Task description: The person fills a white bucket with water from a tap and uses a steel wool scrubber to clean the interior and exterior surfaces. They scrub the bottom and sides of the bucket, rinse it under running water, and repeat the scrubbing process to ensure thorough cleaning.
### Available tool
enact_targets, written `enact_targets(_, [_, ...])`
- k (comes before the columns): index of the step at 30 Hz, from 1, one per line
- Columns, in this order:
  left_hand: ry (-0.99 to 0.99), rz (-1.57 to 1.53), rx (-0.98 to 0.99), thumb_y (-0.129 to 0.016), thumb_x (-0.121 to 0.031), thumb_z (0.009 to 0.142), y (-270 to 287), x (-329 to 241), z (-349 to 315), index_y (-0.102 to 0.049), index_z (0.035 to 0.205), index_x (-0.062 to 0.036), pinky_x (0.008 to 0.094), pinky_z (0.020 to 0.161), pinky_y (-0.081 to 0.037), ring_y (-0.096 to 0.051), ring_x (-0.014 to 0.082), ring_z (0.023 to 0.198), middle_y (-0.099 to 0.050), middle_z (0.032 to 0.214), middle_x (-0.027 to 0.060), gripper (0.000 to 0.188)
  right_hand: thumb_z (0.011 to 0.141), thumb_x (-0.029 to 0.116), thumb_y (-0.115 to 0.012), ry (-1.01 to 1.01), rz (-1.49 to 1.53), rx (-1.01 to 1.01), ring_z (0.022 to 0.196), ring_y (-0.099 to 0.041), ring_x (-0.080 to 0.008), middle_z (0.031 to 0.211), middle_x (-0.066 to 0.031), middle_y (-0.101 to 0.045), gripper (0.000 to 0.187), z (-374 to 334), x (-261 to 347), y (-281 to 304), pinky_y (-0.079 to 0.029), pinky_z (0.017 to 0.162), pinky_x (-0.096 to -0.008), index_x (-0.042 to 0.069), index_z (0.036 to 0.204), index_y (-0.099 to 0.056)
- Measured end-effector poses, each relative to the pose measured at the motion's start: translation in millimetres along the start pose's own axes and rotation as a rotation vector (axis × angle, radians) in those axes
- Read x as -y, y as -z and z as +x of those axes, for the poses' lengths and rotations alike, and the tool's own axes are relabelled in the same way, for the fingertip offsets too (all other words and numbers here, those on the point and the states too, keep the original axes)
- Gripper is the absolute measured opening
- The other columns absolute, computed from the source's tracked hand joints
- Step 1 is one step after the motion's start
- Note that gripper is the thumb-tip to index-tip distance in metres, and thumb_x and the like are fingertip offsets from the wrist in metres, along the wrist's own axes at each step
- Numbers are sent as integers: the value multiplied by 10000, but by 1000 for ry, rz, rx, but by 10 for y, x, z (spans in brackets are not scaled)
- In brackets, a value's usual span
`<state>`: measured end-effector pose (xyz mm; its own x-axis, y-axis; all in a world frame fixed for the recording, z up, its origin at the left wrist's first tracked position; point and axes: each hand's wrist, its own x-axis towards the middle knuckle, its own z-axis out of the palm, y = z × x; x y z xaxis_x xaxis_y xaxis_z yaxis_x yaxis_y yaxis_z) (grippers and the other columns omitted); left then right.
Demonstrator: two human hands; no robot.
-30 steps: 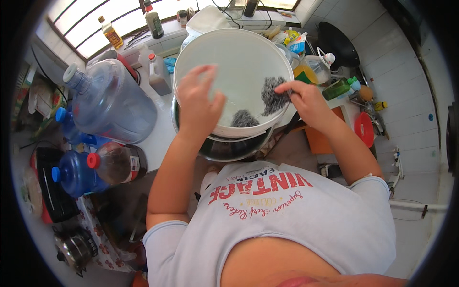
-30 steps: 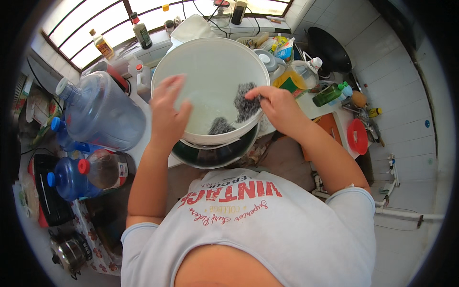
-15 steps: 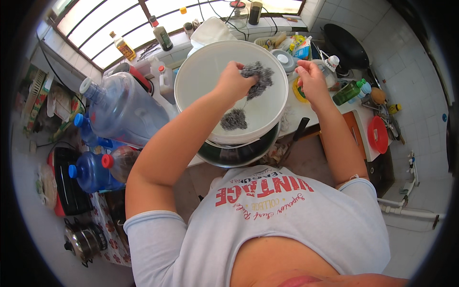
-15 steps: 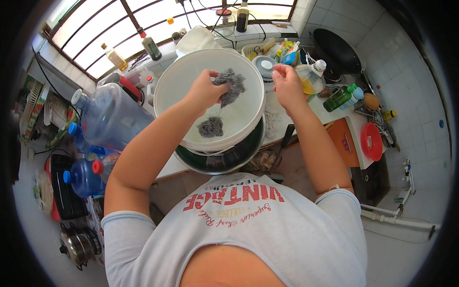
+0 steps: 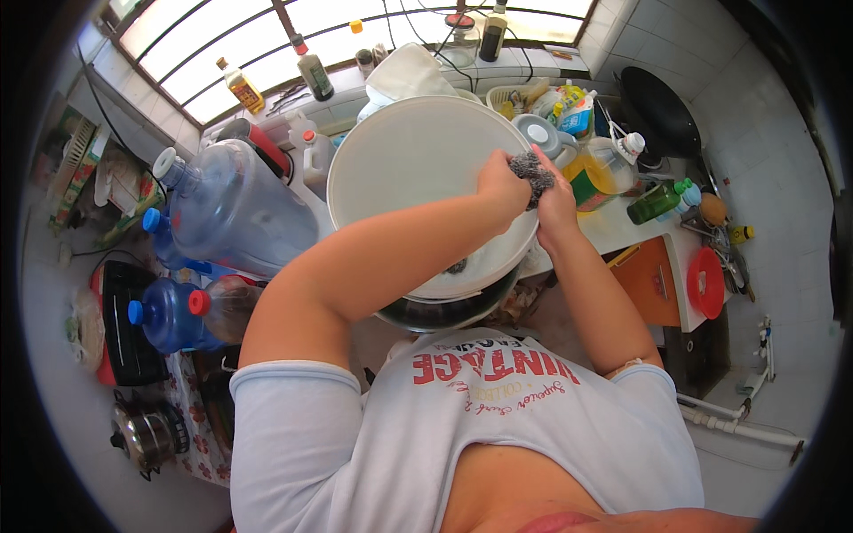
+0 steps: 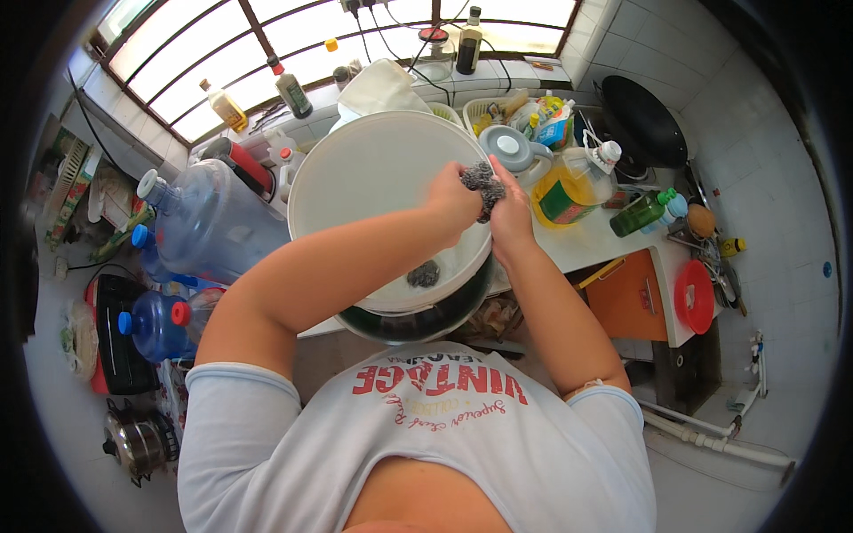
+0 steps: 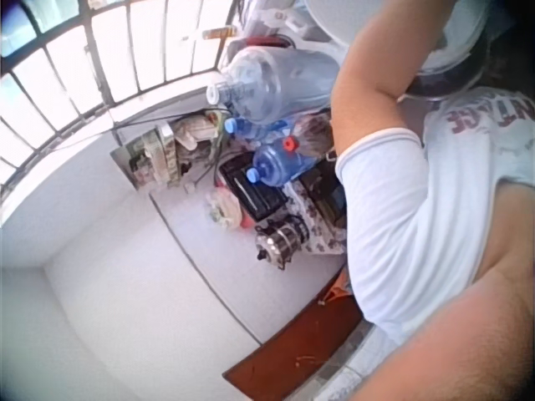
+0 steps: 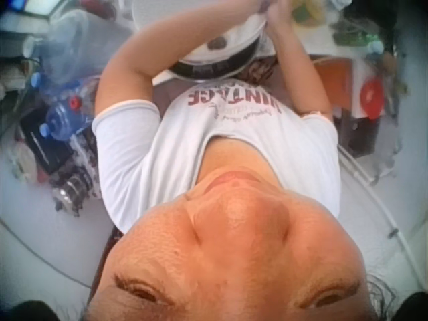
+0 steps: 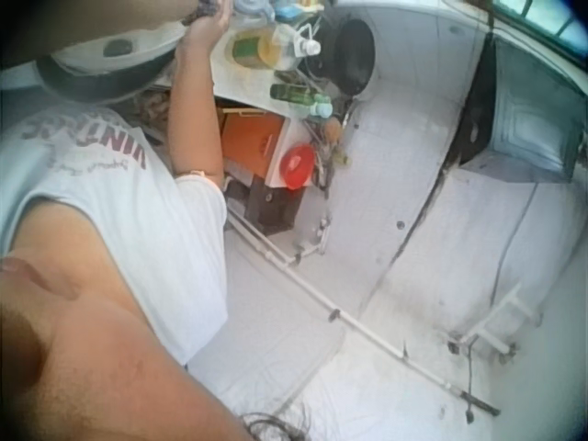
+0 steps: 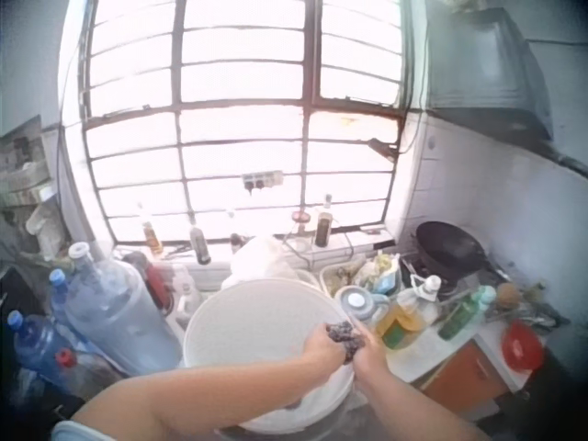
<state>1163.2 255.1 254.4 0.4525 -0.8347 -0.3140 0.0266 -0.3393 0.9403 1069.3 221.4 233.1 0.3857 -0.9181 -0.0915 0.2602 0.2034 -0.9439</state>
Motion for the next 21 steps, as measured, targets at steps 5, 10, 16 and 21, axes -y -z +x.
enact_targets(5, [-42, -137, -175, -639, 20, 815, -78, 98, 501, -487, 1154, -44, 358, 586, -506, -630, 202, 738, -632, 959, 126, 377, 975, 95, -477, 14, -71, -134, 1104, -561, -145, 1281, -97, -578, 450, 27, -108, 12, -439, 951, -274, 31, 1419, -455])
enact_targets(10, [-25, -310, -391, -616, 67, 801, 69, -7, 958, -458, 1092, -37, 340, 534, -502, -623, 204, 707, -615, 943, 129, 348, 829, -16, -498, -42, -316, 81, 1149, -544, -170, 1335, -131, -535, 601, -29, 117, 55, -415, 991, -279, -7, 1425, -426])
enact_targets(16, [113, -609, -545, -565, 35, 834, 571, -299, 1034, -443, 1201, -38, 371, 639, -522, -628, 248, 858, -604, 1087, 148, 393, 785, -67, -454, 121, -472, 80, 1034, -580, -128, 1223, -103, -610, 692, 18, -11, 203, -453, 888, -242, 38, 1466, -393])
enact_targets(21, [161, -878, -722, -531, 68, 871, 1091, -251, 1106, -476, 1217, -54, 337, 566, -558, -624, 249, 869, -550, 1186, 163, 372, 789, -62, -456, 80, -411, 96, 1020, -585, -135, 1214, -120, -615, 678, -51, 69, 78, -458, 877, -247, 31, 1458, -403])
